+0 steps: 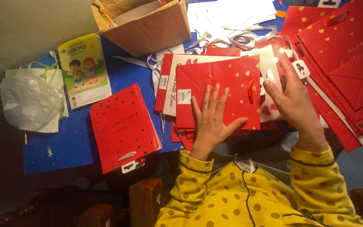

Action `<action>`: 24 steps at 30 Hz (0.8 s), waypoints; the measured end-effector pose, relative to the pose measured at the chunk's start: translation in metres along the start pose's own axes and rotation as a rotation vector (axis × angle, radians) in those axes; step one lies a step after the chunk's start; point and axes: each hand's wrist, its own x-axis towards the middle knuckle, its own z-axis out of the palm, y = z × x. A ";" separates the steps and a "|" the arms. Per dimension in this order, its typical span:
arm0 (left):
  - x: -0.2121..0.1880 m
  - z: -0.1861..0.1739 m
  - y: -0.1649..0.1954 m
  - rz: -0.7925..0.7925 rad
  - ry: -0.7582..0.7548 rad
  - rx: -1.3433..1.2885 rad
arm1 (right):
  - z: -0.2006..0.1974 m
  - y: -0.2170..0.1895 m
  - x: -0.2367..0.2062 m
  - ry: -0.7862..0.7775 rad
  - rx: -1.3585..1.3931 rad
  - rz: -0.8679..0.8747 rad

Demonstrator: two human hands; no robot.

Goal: The person assembles red gift bags by inserting white ribbon handles through the bag slots and securing them. They then stack the completed bags on the table.

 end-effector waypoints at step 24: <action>0.020 -0.066 0.038 0.189 0.510 -0.043 | -0.011 0.034 -0.035 0.048 0.445 -0.263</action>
